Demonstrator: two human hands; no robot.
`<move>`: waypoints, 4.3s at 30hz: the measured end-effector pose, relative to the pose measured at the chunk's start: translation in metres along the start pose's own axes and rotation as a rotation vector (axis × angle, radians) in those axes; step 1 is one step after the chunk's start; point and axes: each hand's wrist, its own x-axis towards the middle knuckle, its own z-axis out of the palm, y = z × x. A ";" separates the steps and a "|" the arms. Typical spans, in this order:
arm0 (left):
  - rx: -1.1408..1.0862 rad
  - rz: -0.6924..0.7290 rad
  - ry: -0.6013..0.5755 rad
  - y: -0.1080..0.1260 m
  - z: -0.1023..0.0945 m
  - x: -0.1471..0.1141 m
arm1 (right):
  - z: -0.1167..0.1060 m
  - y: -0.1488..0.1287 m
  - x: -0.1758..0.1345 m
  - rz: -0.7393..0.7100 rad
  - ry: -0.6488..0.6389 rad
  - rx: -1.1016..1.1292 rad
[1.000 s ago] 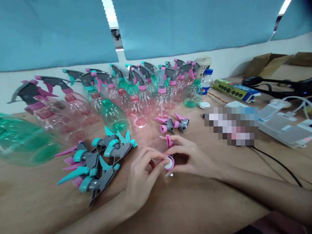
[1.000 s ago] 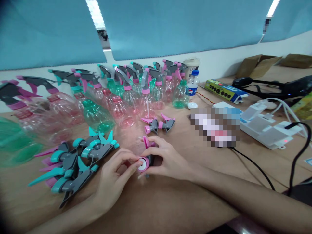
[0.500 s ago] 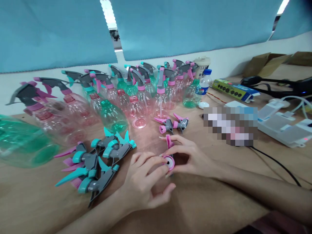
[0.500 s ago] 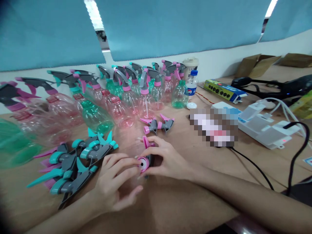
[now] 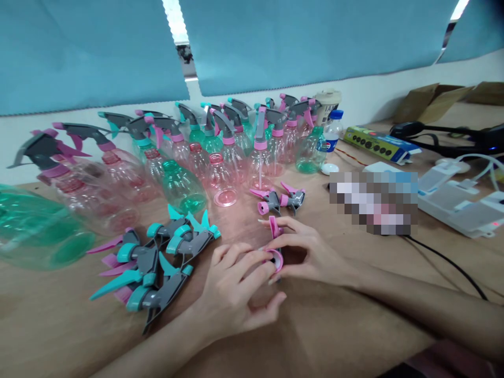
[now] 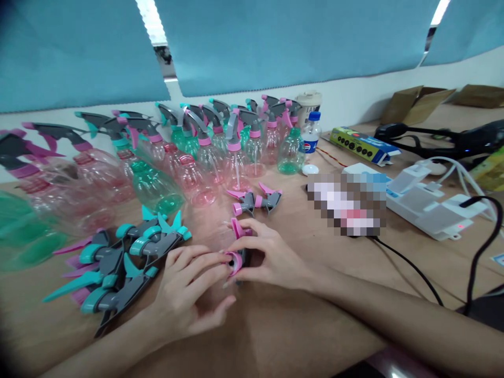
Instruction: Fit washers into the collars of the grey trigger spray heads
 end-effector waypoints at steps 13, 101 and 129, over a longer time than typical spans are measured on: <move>0.028 -0.040 0.016 0.004 0.002 0.002 | 0.001 -0.001 0.001 0.026 -0.014 0.032; -0.402 -0.486 0.088 -0.006 -0.006 0.002 | -0.008 -0.005 0.014 0.078 0.038 -0.121; -0.172 -0.333 -0.113 0.002 0.017 -0.011 | 0.097 -0.084 0.152 -0.243 -0.303 -0.554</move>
